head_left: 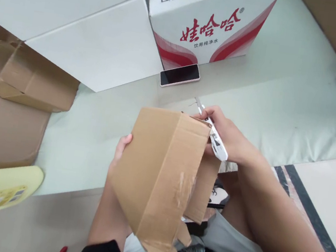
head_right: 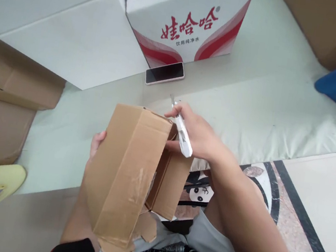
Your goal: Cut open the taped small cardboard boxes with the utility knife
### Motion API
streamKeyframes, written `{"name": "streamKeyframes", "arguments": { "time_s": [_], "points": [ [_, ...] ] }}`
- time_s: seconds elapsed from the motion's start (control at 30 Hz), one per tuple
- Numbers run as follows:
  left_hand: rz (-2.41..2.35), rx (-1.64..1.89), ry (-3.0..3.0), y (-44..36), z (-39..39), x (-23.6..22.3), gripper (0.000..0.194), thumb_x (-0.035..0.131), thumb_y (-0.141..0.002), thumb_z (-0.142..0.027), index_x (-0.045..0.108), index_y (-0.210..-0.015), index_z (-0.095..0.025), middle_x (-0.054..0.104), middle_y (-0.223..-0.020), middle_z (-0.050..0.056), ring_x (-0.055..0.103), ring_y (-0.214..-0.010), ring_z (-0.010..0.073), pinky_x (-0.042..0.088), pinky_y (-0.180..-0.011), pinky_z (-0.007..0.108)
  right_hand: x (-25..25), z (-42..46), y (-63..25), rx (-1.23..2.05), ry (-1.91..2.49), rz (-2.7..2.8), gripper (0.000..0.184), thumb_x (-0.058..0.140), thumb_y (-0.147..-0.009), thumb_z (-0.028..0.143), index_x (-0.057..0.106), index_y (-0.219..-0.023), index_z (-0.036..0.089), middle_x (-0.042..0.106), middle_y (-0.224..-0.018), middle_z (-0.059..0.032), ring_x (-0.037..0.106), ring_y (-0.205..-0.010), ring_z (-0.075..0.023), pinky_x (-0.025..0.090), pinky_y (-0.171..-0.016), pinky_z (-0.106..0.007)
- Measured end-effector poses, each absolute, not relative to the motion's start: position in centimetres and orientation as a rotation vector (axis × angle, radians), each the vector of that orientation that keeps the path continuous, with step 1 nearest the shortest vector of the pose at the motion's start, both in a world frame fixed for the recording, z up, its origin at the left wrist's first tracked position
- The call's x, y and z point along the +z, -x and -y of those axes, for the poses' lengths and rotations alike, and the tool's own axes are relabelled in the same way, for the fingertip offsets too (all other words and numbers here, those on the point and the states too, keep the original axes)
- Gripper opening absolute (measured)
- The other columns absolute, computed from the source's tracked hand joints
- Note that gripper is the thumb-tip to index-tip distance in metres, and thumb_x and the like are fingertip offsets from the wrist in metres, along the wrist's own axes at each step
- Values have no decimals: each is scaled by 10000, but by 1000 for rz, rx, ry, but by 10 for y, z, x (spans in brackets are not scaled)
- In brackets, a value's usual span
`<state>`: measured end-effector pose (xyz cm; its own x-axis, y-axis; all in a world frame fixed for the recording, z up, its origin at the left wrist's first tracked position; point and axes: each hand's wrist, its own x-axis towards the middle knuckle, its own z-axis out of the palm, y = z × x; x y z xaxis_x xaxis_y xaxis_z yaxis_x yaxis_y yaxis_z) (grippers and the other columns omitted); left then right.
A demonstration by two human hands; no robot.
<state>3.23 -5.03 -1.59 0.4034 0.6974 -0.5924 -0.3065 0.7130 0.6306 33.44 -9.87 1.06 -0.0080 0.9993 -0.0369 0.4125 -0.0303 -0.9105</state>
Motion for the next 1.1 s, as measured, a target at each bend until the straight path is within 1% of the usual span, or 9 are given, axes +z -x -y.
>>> {"name": "streamKeyframes", "arguments": {
  "time_s": [0.07,0.17,0.33,0.47,0.6,0.67,0.8,0.97,1.1],
  "points": [
    [-1021,502,-397,-30,42,-21,606,672,-847,-673,709,-1249,-222,821,-1038,121,791,-1026,392,652,-871,497,14,101,-333,982,1605,1555,543,784,-634,382,475,-1070,289,736,-895,5,670,-763,-242,462,-676,-341],
    [-1062,422,-409,-29,28,-30,538,725,-808,-622,729,-1162,-217,820,-968,121,786,-1026,405,642,-887,506,14,101,-329,927,1712,1545,417,717,-676,341,484,-1018,285,705,-807,30,592,-658,-196,383,-621,-303],
    [-924,550,-406,-36,28,-27,476,757,-810,-576,727,-1131,-225,828,-971,79,802,-898,318,642,-755,374,4,94,-327,701,1721,1232,299,666,-740,348,481,-967,287,627,-705,60,560,-607,-170,395,-616,-296],
    [-963,671,-442,-46,33,-15,470,741,-830,-573,722,-1133,-215,824,-978,65,793,-850,284,637,-726,352,-1,88,-328,431,1687,979,251,584,-836,468,458,-943,279,713,-803,14,662,-706,-198,500,-741,-358],
    [-1046,1061,-521,-49,14,-19,405,687,-858,-577,720,-1067,-232,810,-955,34,774,-843,244,624,-731,329,-5,86,-331,413,1857,1020,274,600,-798,342,477,-1036,283,768,-951,-28,718,-831,-240,511,-823,-402],
    [-1040,1300,-555,-48,3,-24,343,635,-888,-535,707,-1050,-241,808,-999,20,764,-894,224,615,-771,307,-10,86,-331,509,2007,1129,341,626,-777,301,497,-1092,284,770,-1029,-43,709,-824,-255,491,-766,-396],
    [-1018,1421,-631,-45,-4,-26,380,579,-904,-567,694,-1076,-248,794,-1081,38,736,-1012,235,604,-839,311,-23,84,-327,640,2183,1401,455,660,-727,235,529,-1162,259,743,-1013,-63,683,-813,-271,434,-673,-358],
    [-1068,1463,-758,-47,4,-26,503,592,-892,-657,660,-1140,-225,763,-1129,78,708,-1157,278,601,-941,358,-24,82,-321,539,2048,1309,307,692,-759,311,566,-1034,254,690,-842,-23,670,-770,-239,487,-705,-380],
    [-1090,1572,-851,-46,4,-34,613,723,-809,-696,550,-1210,-267,674,-1356,90,631,-1327,276,571,-1073,406,-21,83,-318,507,1895,1169,242,630,-766,225,592,-1001,271,685,-822,0,674,-761,-216,522,-751,-403]
  ]
}}
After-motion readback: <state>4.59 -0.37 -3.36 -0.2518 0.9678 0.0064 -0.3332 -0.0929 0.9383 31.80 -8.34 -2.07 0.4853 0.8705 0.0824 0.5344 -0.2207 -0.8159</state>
